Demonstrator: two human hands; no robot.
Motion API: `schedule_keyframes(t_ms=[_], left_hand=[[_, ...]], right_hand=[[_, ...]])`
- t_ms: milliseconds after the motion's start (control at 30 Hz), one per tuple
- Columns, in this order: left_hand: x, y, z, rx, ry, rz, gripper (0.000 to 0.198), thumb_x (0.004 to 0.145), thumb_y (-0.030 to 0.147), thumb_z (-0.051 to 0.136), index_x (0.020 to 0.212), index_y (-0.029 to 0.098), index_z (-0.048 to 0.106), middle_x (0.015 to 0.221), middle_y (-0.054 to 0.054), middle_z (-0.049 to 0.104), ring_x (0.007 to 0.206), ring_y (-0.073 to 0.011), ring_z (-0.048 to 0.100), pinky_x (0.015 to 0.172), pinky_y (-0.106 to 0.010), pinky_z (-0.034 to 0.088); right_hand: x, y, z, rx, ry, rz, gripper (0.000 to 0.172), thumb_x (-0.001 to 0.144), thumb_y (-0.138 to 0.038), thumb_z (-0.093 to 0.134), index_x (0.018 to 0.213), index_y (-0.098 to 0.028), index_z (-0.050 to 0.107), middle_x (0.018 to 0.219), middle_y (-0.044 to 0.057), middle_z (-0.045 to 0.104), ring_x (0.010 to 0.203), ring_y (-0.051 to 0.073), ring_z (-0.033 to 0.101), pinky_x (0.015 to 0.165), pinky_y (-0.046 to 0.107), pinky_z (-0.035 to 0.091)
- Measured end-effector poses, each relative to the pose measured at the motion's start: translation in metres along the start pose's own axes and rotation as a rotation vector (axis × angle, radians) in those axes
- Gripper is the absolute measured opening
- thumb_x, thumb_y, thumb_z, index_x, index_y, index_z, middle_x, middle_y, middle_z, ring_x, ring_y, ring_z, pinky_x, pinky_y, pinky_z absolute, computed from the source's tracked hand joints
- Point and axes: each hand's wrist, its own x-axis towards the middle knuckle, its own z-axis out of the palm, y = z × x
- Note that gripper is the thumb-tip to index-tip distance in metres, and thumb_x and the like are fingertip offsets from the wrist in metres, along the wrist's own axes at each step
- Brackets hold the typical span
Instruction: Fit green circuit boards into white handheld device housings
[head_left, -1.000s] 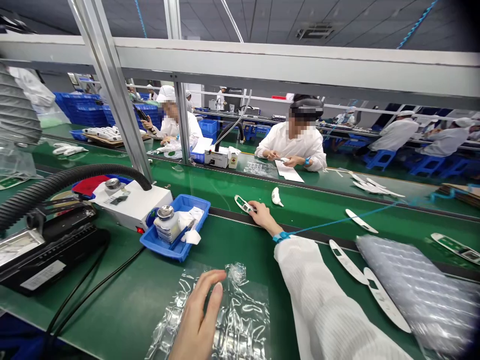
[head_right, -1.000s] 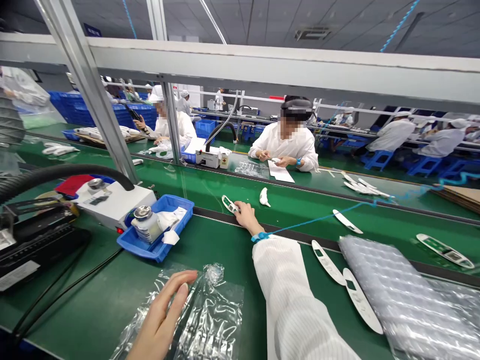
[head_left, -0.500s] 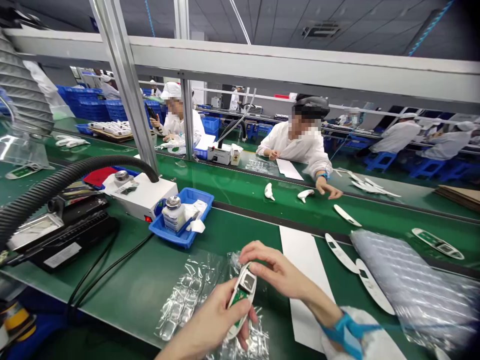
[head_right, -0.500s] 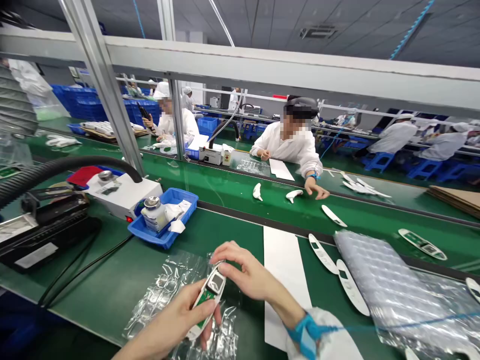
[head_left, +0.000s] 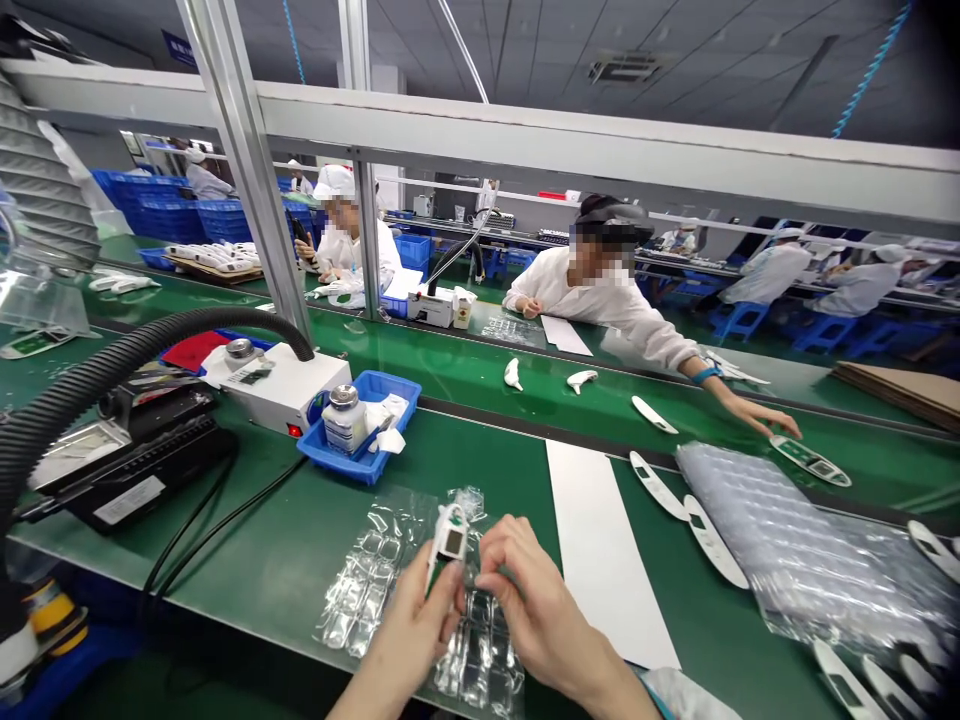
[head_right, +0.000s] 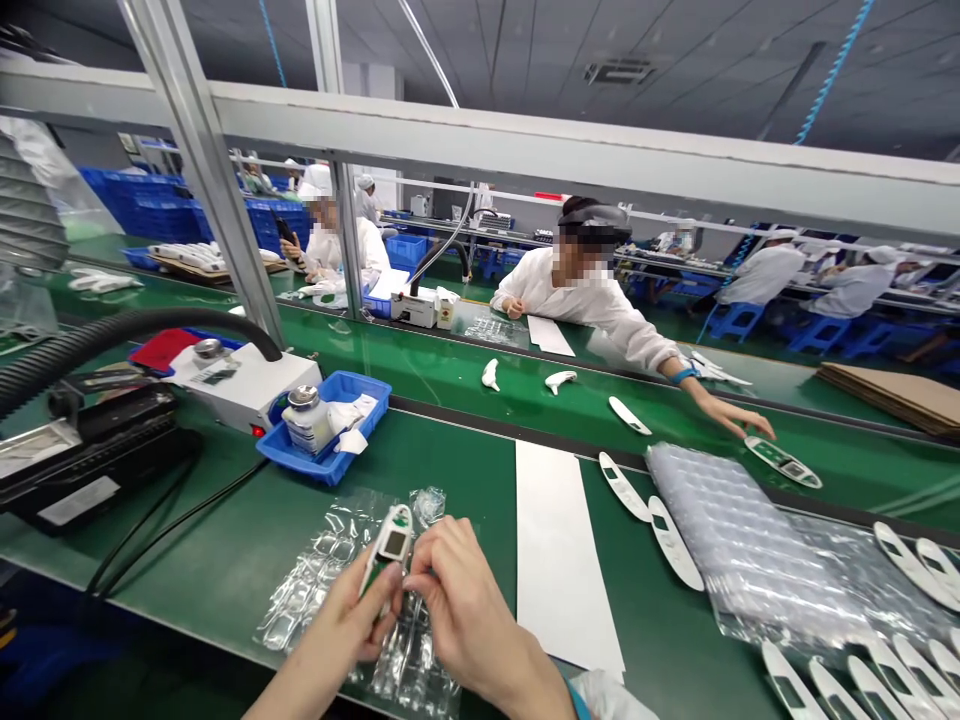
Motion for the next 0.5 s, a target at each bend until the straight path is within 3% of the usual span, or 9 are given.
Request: schedule_keyframes(t_ms=[167, 300, 400, 500], left_hand=[[-0.003, 0.004, -0.011, -0.112, 0.125, -0.006, 0.039, 0.075, 0.055, 0.058, 0.087, 0.021, 0.043, 0.071, 0.007, 0.045, 0.050, 0.0002, 0.032, 0.044, -0.013, 0.016], [-0.008, 0.004, -0.006, -0.109, 0.155, -0.023, 0.046, 0.070, 0.059, 0.062, 0.085, 0.021, 0.044, 0.065, 0.007, 0.044, 0.047, -0.0003, 0.029, 0.042, -0.014, 0.017], [-0.011, 0.008, -0.008, -0.133, 0.178, -0.058, 0.053, 0.061, 0.064, 0.068, 0.084, 0.021, 0.047, 0.064, 0.006, 0.049, 0.046, -0.0021, 0.033, 0.041, -0.015, 0.025], [-0.013, 0.010, -0.018, -0.131, 0.140, -0.079, 0.055, 0.055, 0.067, 0.071, 0.082, 0.022, 0.053, 0.064, 0.003, 0.055, 0.049, -0.0056, 0.041, 0.046, -0.020, 0.039]], right_hand=[[0.042, 0.047, 0.014, -0.096, 0.043, 0.244, 0.016, 0.092, -0.019, 0.043, 0.076, -0.019, 0.043, 0.070, -0.001, 0.049, 0.066, 0.014, 0.046, 0.064, 0.026, 0.037], [0.059, 0.078, 0.017, -0.255, 0.007, 0.263, 0.010, 0.078, -0.010, 0.058, 0.072, -0.017, 0.055, 0.081, 0.001, 0.054, 0.074, 0.014, 0.050, 0.072, 0.028, 0.036], [0.063, 0.099, -0.013, -0.355, 0.047, 0.328, 0.002, 0.081, -0.019, 0.062, 0.082, -0.017, 0.062, 0.092, 0.003, 0.059, 0.080, 0.014, 0.054, 0.078, 0.028, 0.039], [0.068, 0.137, -0.079, -0.463, 0.171, 0.529, 0.014, 0.090, -0.025, 0.055, 0.091, -0.013, 0.063, 0.093, 0.004, 0.063, 0.089, 0.015, 0.058, 0.085, 0.033, 0.044]])
